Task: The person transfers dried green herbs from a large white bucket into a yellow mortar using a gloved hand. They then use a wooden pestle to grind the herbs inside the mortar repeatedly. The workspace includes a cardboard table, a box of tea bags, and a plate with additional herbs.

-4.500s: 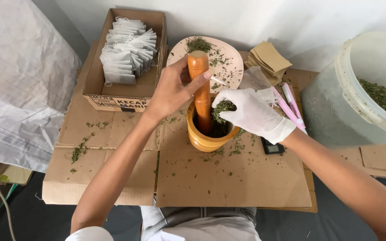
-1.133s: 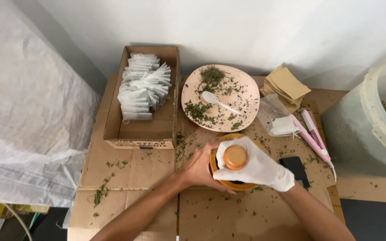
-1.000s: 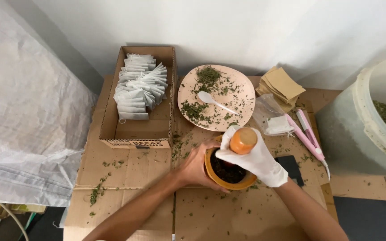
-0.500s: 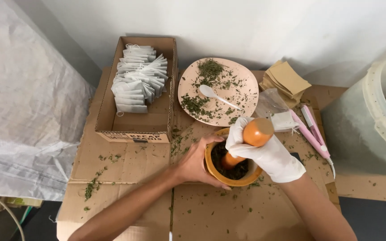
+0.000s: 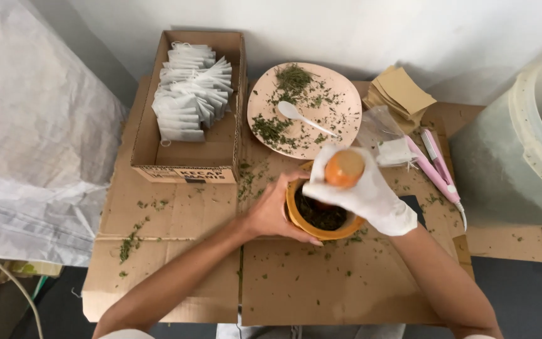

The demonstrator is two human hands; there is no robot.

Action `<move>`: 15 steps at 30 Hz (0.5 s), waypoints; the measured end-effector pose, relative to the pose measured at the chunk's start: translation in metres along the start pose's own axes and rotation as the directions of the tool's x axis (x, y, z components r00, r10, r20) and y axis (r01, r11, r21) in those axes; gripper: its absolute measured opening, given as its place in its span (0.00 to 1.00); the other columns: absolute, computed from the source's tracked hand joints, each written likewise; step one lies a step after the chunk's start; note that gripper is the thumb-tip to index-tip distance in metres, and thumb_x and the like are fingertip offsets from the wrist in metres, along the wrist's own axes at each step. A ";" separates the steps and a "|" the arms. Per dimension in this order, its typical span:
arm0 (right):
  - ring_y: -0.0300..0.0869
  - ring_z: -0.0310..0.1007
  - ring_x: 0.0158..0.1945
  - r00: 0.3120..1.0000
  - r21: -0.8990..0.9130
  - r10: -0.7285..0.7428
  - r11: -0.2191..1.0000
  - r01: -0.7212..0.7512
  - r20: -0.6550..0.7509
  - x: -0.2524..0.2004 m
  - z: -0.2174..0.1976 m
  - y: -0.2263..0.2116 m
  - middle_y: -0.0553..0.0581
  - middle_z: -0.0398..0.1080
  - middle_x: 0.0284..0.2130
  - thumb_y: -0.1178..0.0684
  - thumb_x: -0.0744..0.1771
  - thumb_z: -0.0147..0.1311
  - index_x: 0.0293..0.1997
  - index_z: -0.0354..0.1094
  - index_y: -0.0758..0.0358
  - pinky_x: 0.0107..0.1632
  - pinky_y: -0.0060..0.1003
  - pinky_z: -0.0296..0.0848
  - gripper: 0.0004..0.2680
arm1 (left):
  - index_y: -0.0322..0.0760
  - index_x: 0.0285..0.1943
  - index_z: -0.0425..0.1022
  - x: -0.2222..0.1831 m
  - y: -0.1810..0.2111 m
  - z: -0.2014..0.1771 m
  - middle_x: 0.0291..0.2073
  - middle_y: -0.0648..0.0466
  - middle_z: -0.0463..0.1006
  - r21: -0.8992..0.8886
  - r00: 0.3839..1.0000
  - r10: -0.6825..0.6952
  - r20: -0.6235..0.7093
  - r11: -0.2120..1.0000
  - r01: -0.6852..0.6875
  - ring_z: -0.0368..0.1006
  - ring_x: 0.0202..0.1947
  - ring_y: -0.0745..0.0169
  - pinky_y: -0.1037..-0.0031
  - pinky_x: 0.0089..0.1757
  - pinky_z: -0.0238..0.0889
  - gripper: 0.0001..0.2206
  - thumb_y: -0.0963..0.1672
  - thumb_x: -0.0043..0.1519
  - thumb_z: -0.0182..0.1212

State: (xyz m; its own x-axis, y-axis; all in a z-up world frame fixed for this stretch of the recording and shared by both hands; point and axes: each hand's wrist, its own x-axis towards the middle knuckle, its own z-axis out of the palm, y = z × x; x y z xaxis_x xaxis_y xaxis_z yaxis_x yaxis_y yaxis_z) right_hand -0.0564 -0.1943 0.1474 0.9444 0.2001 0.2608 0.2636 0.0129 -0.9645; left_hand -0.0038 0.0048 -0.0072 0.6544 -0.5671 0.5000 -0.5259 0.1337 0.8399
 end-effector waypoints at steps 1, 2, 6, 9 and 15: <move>0.46 0.83 0.37 1.000 -0.001 -0.004 1.000 0.004 -0.006 -0.008 0.002 0.002 0.62 0.80 0.29 0.63 0.59 0.76 0.33 0.77 0.64 0.56 0.41 0.76 0.09 | 0.36 0.69 0.64 -0.003 0.006 0.003 0.59 0.35 0.81 0.000 1.000 0.003 0.006 1.000 -0.003 0.81 0.55 0.30 0.46 0.47 0.80 0.54 0.55 0.35 0.92; 0.43 0.83 0.38 1.000 0.000 -0.004 1.000 0.004 -0.028 -0.009 0.003 0.004 0.61 0.81 0.29 0.65 0.58 0.77 0.33 0.77 0.66 0.54 0.40 0.76 0.10 | 0.36 0.70 0.64 -0.001 0.011 0.002 0.59 0.35 0.81 0.001 1.000 -0.003 -0.004 1.000 0.003 0.81 0.54 0.29 0.46 0.47 0.80 0.54 0.55 0.35 0.91; 0.41 0.82 0.39 0.997 0.026 0.070 0.997 -0.068 -0.043 -0.011 0.005 0.000 0.61 0.80 0.29 0.68 0.57 0.78 0.33 0.76 0.69 0.51 0.38 0.77 0.11 | 0.37 0.71 0.64 0.007 0.013 0.005 0.57 0.37 0.83 -0.038 0.999 -0.015 -0.045 0.999 0.013 0.82 0.53 0.33 0.49 0.46 0.81 0.56 0.55 0.33 0.91; 0.42 0.82 0.38 0.987 0.052 0.157 0.987 -0.155 -0.033 -0.003 0.001 -0.009 0.62 0.79 0.28 0.69 0.57 0.78 0.33 0.75 0.71 0.49 0.36 0.77 0.12 | 0.36 0.69 0.65 0.005 0.019 0.006 0.59 0.37 0.82 -0.022 0.998 0.050 -0.047 0.998 -0.051 0.82 0.55 0.34 0.50 0.47 0.81 0.54 0.56 0.34 0.91; 0.35 0.79 0.46 0.992 0.082 0.029 0.996 -0.019 -0.126 0.000 -0.001 0.016 0.55 0.79 0.34 0.65 0.62 0.75 0.35 0.73 0.67 0.57 0.34 0.76 0.09 | 0.35 0.69 0.64 0.001 0.014 0.005 0.55 0.35 0.83 0.003 0.996 0.082 -0.044 0.997 -0.082 0.83 0.52 0.32 0.49 0.44 0.82 0.53 0.56 0.36 0.90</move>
State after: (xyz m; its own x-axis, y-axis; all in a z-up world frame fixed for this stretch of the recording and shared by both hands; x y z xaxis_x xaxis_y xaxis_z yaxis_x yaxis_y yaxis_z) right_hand -0.0518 -0.1949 0.1321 0.9689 0.0759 0.2354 0.2285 0.0889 -0.9695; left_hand -0.0138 0.0024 0.0041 0.6321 -0.5182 0.5761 -0.5795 0.1774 0.7954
